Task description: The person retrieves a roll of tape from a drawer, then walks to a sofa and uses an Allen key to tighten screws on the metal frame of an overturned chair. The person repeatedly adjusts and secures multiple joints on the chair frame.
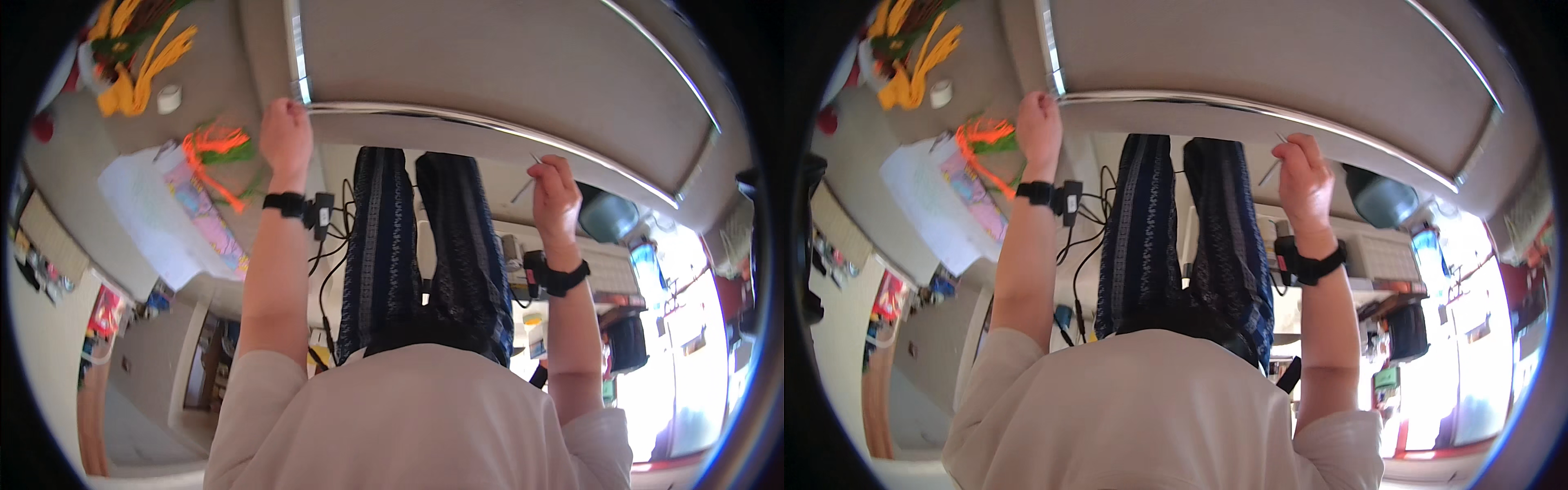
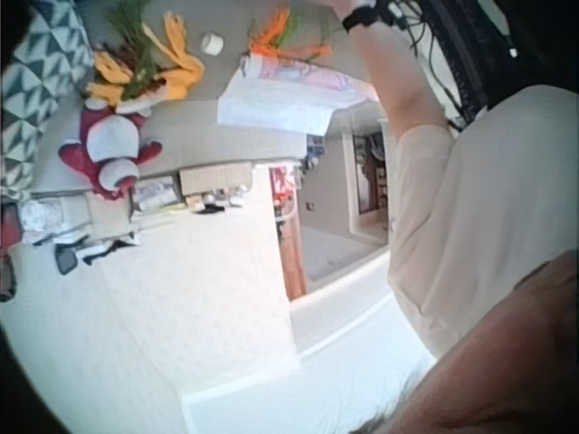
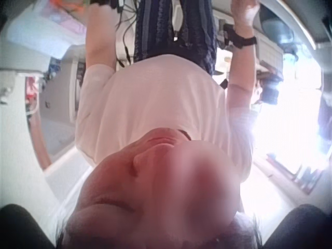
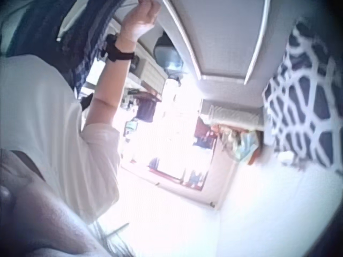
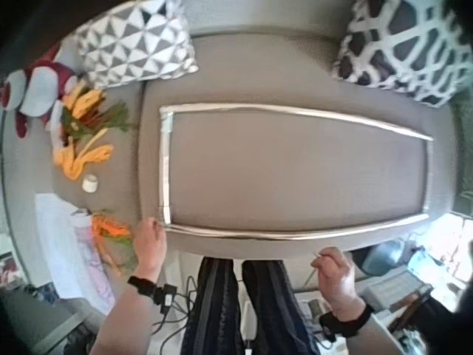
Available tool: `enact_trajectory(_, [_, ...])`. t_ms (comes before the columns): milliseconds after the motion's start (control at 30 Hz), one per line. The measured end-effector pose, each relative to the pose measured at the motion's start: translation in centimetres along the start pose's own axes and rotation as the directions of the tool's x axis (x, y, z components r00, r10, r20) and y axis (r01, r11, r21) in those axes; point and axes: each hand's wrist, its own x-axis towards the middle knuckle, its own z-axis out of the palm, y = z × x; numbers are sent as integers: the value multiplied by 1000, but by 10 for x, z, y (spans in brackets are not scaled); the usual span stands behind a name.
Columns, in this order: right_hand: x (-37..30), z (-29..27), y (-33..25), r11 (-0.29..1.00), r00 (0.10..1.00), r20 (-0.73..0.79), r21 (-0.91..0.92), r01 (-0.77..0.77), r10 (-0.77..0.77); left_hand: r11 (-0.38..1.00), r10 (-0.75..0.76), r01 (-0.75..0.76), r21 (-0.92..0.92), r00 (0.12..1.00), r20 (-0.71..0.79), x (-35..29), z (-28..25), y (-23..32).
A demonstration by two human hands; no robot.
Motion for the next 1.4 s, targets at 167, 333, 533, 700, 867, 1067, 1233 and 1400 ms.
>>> enact_trajectory(167, [-45, -41, 23, 947, 927, -193, 68, -314, 321, 983, 72, -61, -176, 996, 57, -13, 0, 31])
enact_trajectory(333, [-103, -121, 66, 611, 490, -367, 520, -596, 791, 982, 135, -127, -143, 990, 49, -23, -27, 42])
enact_trajectory(533, [-133, -205, 152, 610, 357, -511, 507, -609, 781, 911, 326, -304, -280, 945, 35, -11, -28, 130])
enact_trajectory(700, [-142, -209, 276, 667, 347, -627, 389, -636, 697, 810, 520, -428, -402, 840, 155, -46, 18, 281])
enact_trajectory(867, [-141, -220, 409, 382, 219, -371, 455, -804, 903, 675, 714, -615, -409, 683, 152, -126, 90, 440])
enact_trajectory(1067, [-124, -217, 451, 686, 596, -346, 275, -673, 724, 438, 894, -778, -451, 427, 133, -201, 200, 613])
enact_trajectory(1233, [-113, -210, 455, 668, 617, -283, 460, -585, 734, 230, 971, -910, -346, 191, 144, -218, 247, 708])
enact_trajectory(1400, [-110, -201, 462, 655, 611, -288, 524, -545, 738, 124, 978, -943, -308, 63, 200, -208, 260, 717])
